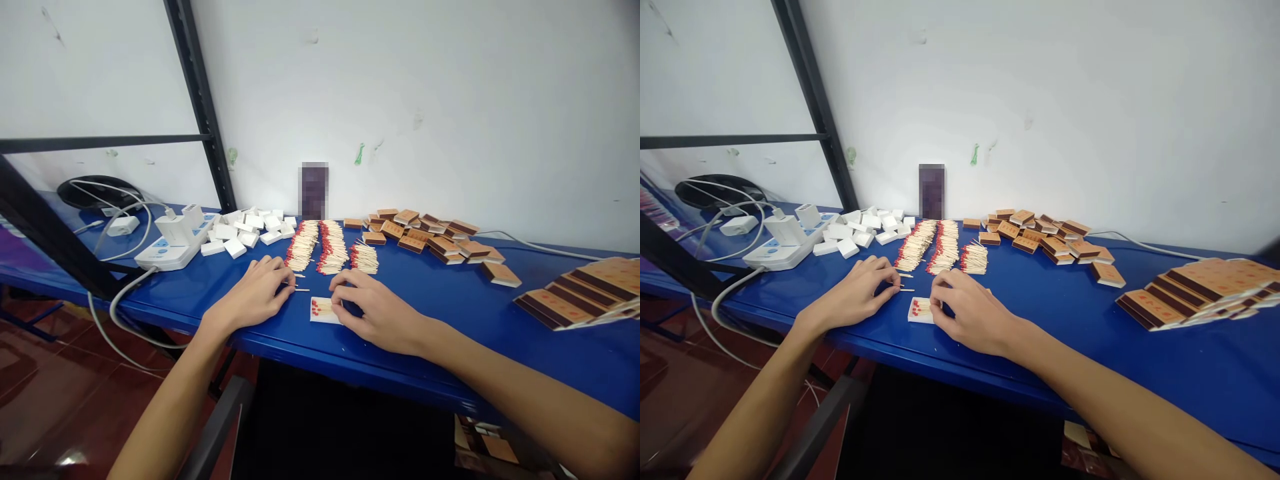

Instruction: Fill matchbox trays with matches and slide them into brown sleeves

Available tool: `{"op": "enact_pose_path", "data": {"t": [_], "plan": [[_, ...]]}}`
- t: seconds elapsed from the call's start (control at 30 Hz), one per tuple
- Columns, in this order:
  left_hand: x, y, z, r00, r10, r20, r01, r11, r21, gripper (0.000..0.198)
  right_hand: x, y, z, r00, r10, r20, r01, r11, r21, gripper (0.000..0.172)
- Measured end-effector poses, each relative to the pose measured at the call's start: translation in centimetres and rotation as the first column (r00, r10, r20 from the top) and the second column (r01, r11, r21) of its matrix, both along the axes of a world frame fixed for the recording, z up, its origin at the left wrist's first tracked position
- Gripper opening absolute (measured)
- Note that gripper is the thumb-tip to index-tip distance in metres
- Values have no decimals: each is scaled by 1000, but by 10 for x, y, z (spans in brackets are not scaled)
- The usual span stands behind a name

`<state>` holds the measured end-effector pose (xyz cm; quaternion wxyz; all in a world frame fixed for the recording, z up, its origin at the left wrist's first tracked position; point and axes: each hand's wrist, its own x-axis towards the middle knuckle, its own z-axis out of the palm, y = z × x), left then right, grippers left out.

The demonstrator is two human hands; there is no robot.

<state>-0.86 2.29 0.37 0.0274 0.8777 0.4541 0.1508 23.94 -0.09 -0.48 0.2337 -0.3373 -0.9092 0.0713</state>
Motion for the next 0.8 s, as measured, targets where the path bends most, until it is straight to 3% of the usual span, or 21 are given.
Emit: {"op": "enact_pose_path", "data": {"t": [0.13, 0.33, 0.57, 0.67, 0.8], "plan": [[6, -9, 6, 997, -35, 67, 34, 999, 15, 21, -2, 1, 2, 1000, 2, -23, 0, 998, 65, 17], [27, -22, 10, 988, -119, 102, 123, 992, -27, 20, 2, 5, 6, 979, -100, -179, 124, 984, 128, 16], [2, 3, -3, 996, 79, -33, -75, 991, 107, 18, 3, 7, 4, 982, -129, -135, 146, 982, 121, 14], [-4, 6, -4, 995, 84, -47, -81, 995, 54, 21, 4, 10, 4, 979, -171, -106, 185, 974, 131, 13], [9, -9, 5, 1000, 7, 17, -8, 1000, 27, 24, 11, 18, 4, 958, -274, -83, 283, 948, 146, 15]]}}
